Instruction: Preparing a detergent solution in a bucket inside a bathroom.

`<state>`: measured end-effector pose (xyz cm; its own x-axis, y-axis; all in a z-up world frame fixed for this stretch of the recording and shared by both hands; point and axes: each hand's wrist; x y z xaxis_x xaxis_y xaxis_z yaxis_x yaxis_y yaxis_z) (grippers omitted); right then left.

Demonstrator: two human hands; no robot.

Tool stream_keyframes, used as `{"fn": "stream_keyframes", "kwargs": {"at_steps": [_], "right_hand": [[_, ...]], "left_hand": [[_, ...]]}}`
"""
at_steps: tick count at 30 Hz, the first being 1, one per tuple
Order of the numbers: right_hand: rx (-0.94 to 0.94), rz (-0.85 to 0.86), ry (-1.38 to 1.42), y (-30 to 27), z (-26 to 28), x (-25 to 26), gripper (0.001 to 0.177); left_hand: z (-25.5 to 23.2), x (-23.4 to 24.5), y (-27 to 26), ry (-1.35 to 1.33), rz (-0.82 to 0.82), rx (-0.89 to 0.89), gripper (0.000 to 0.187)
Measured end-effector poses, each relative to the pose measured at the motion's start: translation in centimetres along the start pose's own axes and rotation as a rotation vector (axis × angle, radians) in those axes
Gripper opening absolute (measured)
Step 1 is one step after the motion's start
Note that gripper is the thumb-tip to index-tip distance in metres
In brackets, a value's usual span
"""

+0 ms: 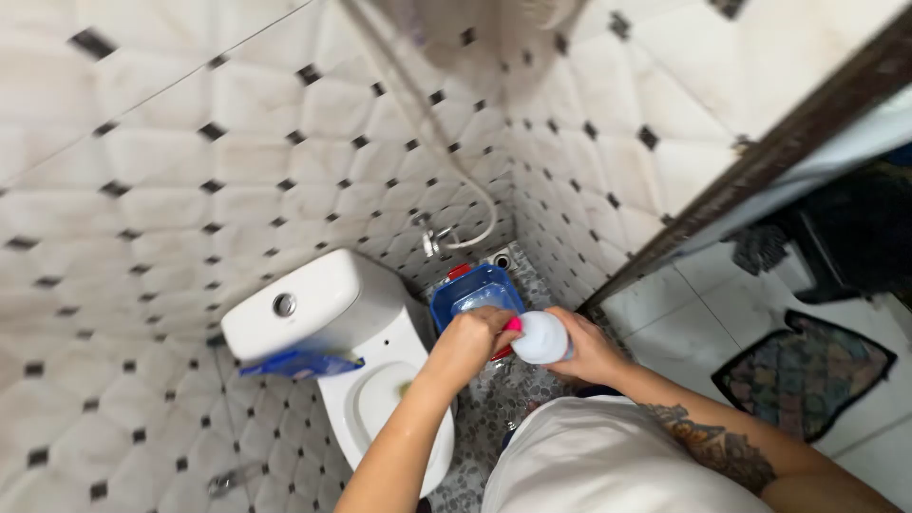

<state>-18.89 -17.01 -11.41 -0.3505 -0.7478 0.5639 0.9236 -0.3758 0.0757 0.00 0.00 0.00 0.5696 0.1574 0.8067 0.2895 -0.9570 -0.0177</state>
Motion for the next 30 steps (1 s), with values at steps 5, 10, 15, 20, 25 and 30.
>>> {"fn": "stream_keyframes", "kwargs": {"at_steps": [5, 10, 15, 20, 25, 30], "right_hand": [[-0.277, -0.443, 0.125, -6.5, -5.7, 2.8, 0.095], [-0.412, -0.98, 0.019, -8.3, -10.3, 11.6, 0.108], [0.112, -1.256, -0.172, 0.5, -13.6, 26.2, 0.104], [0.333, -1.137, 0.206, 12.2, -21.0, 37.2, 0.086], [0.303, -0.863, 0.556, 16.9, -18.7, 39.3, 0.071], [0.133, -0.583, 0.547, 7.7, -27.2, 32.8, 0.057]], "left_hand": [[-4.6, 1.2, 2.1, -0.149, -0.157, -0.16, 0.061], [-2.7, -1.4, 1.1, -0.28, -0.276, -0.055, 0.068], [-2.4, -3.0, 0.2, -0.525, -0.45, 0.477, 0.06], [-2.7, -5.0, 0.3, -0.559, -0.633, 0.531, 0.05], [-4.7, -5.6, 0.8, -0.549, -0.768, 0.53, 0.045], [-6.0, -5.4, 0.4, -0.519, -0.861, 0.589, 0.043]]}}
Point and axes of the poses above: each hand's wrist, its own y-axis towards the middle knuckle, its own x-axis out of the back of the hand, z = x × y, and after that the axes turned 2 degrees about -y, right-handed
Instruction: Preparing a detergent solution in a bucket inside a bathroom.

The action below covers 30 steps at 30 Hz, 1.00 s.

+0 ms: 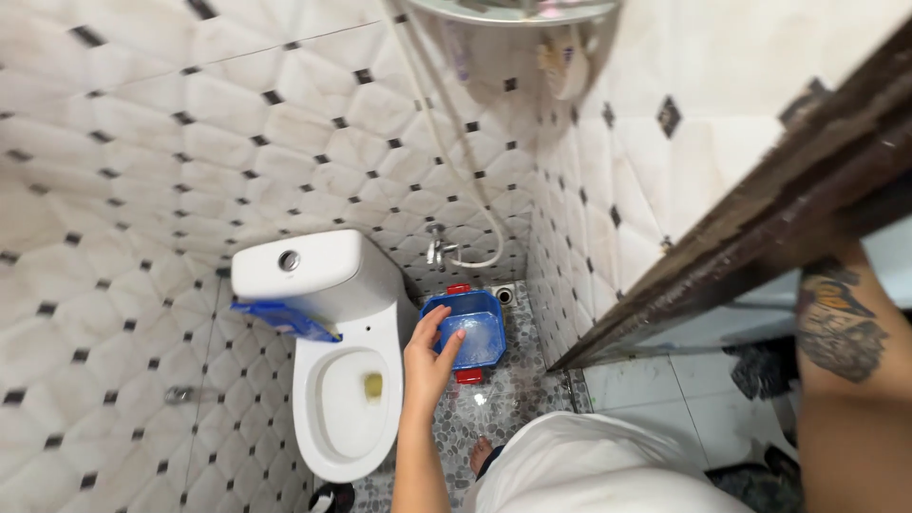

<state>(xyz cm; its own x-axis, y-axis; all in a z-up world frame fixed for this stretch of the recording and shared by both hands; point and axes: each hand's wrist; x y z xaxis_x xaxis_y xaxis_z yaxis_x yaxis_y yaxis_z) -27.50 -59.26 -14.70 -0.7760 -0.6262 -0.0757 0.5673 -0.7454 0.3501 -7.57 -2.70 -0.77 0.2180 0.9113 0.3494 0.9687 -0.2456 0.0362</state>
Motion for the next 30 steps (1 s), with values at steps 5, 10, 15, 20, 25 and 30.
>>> {"fn": "stream_keyframes", "kwargs": {"at_steps": [5, 10, 15, 20, 25, 30], "right_hand": [[-0.212, 0.22, -0.07, -13.9, -1.4, 0.2, 0.044], [-0.388, 0.48, -0.167, -19.6, -2.7, -2.4, 0.033], [-0.554, 0.747, -0.314, -21.4, -6.1, -6.5, 0.026], [-0.756, 0.922, -0.527, -21.2, -17.4, -11.5, 0.029], [-0.444, 1.128, -0.518, -19.4, -17.3, -33.4, 0.031], [-0.314, 1.015, -0.477, -15.4, -13.4, -51.4, 0.038]], "left_hand": [[0.1, 1.5, -1.6, 0.0, -0.095, 0.018, 0.045], [3.2, 3.7, -2.7, -0.026, -0.262, 0.129, 0.049], [7.1, 7.6, -3.5, -0.045, -0.393, 0.183, 0.059], [8.8, 9.5, -2.3, 0.033, -0.32, 0.2, 0.054], [16.0, 7.8, 0.1, -0.071, -0.14, 0.262, 0.046], [22.9, 4.3, 1.3, -0.137, -0.026, 0.425, 0.042]]}}
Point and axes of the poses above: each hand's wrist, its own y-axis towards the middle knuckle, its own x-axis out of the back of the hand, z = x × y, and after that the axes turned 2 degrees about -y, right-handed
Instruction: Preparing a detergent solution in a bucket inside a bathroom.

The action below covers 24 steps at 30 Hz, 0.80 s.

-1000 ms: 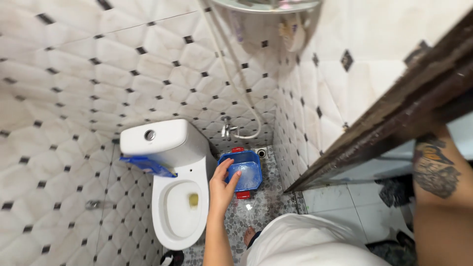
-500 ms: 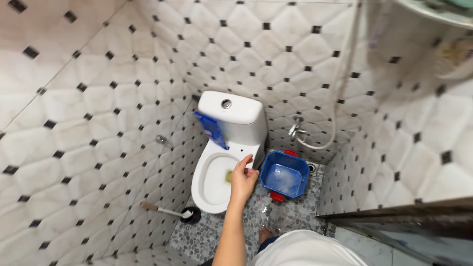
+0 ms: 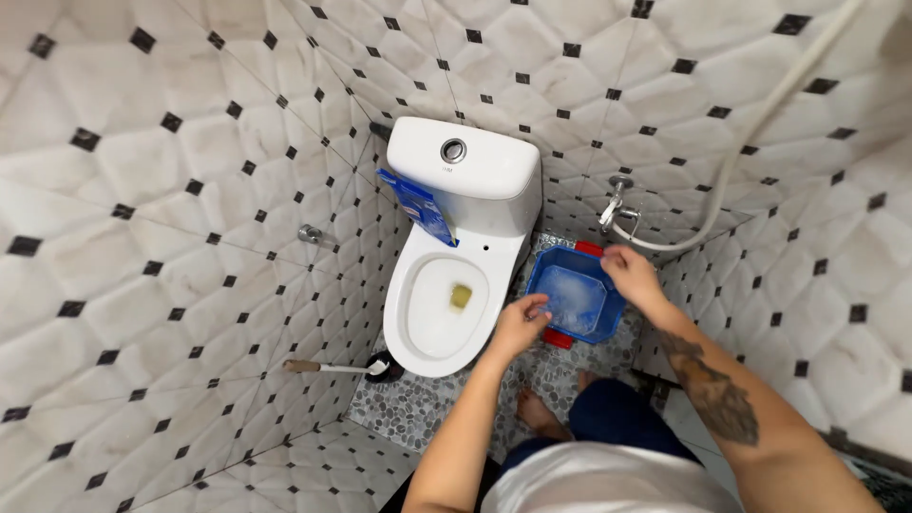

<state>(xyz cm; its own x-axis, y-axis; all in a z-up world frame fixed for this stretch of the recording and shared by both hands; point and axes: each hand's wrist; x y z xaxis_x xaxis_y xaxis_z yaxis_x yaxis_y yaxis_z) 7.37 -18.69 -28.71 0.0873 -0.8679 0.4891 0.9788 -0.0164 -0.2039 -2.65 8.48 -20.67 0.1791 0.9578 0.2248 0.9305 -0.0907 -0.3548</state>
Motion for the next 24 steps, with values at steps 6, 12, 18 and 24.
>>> {"fn": "stream_keyframes", "kwargs": {"at_steps": [6, 12, 18, 24], "right_hand": [[-0.128, -0.245, -0.34, 12.2, 0.2, -2.9, 0.083], [-0.099, 0.049, -0.581, 14.1, 0.4, -0.5, 0.078], [0.275, 0.429, -0.925, 16.9, -3.8, 4.4, 0.078], [0.647, -0.035, -1.15, 12.4, 5.2, 3.0, 0.056]], "left_hand": [[8.1, -4.7, 5.5, -0.128, -0.031, 0.103, 0.039], [13.4, -9.3, 11.5, -0.215, -0.131, 0.239, 0.035], [18.2, -12.2, 17.4, -0.301, -0.222, 0.363, 0.035], [21.2, -11.1, 16.4, -0.282, -0.401, 0.543, 0.034]]}}
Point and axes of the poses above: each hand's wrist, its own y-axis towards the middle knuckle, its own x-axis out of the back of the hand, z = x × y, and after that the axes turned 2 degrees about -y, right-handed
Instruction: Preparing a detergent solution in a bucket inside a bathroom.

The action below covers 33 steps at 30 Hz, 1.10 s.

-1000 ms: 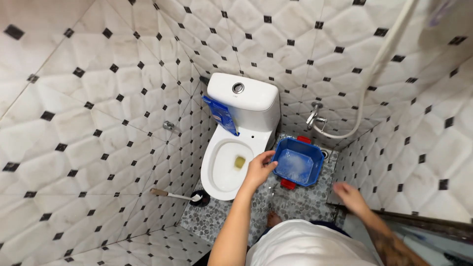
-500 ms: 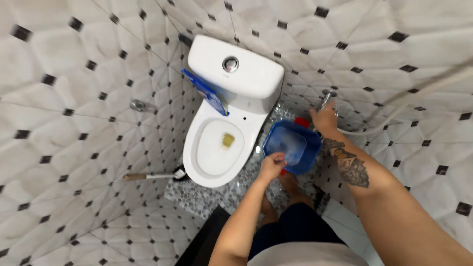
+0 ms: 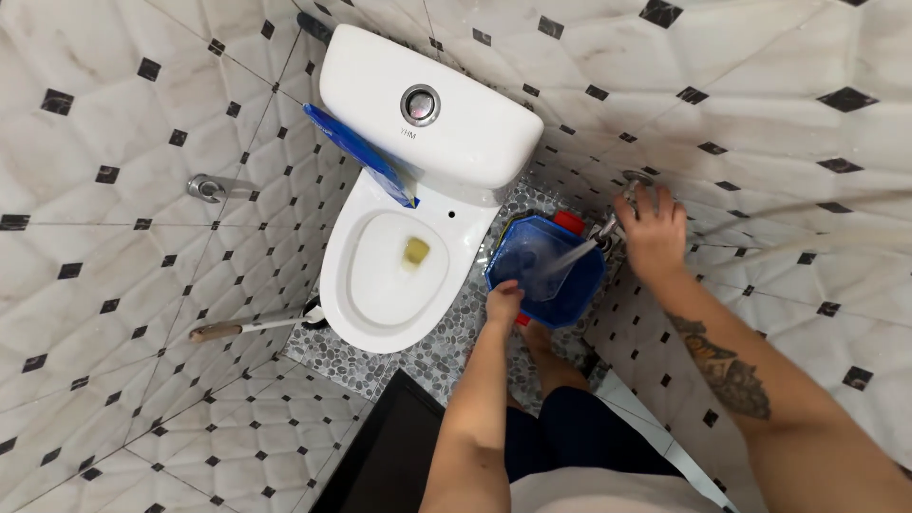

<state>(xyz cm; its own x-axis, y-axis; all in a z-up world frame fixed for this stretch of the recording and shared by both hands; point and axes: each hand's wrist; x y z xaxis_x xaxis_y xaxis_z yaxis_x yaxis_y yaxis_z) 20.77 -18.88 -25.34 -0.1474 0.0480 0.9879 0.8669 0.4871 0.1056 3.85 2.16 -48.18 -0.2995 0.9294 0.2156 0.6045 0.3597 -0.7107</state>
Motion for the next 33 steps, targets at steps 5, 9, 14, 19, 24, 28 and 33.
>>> {"fn": "stream_keyframes", "kwargs": {"at_steps": [5, 9, 14, 19, 24, 28, 33], "right_hand": [[-0.023, -0.134, 0.53, -5.8, 4.2, -6.0, 0.03], [-0.686, 0.387, 1.083, -8.7, 6.0, -15.5, 0.02], [-1.445, 0.287, 1.96, -10.9, 3.8, -32.1, 0.021], [-1.682, 0.174, 2.366, -10.2, 3.9, -38.4, 0.025], [-1.851, 0.174, 2.275, -8.5, 4.9, -30.9, 0.024], [-1.509, 0.38, 1.721, -9.6, 4.6, -23.0, 0.032], [-0.788, -0.09, 0.913, -9.7, 4.1, -8.5, 0.021]], "left_hand": [[2.9, 2.9, -1.9, -0.207, -0.026, 0.126, 0.032], [4.3, 3.9, -3.1, -0.324, 0.014, 0.236, 0.028], [4.3, 4.4, -3.8, -0.409, 0.086, 0.326, 0.026], [4.9, 4.6, -4.8, -0.46, 0.12, 0.317, 0.028], [5.3, 4.8, -4.5, -0.5, 0.145, 0.315, 0.031], [5.2, 4.0, -3.2, -0.487, 0.141, 0.3, 0.036], [5.2, 2.3, -1.5, -0.161, 0.066, 0.094, 0.038]]}}
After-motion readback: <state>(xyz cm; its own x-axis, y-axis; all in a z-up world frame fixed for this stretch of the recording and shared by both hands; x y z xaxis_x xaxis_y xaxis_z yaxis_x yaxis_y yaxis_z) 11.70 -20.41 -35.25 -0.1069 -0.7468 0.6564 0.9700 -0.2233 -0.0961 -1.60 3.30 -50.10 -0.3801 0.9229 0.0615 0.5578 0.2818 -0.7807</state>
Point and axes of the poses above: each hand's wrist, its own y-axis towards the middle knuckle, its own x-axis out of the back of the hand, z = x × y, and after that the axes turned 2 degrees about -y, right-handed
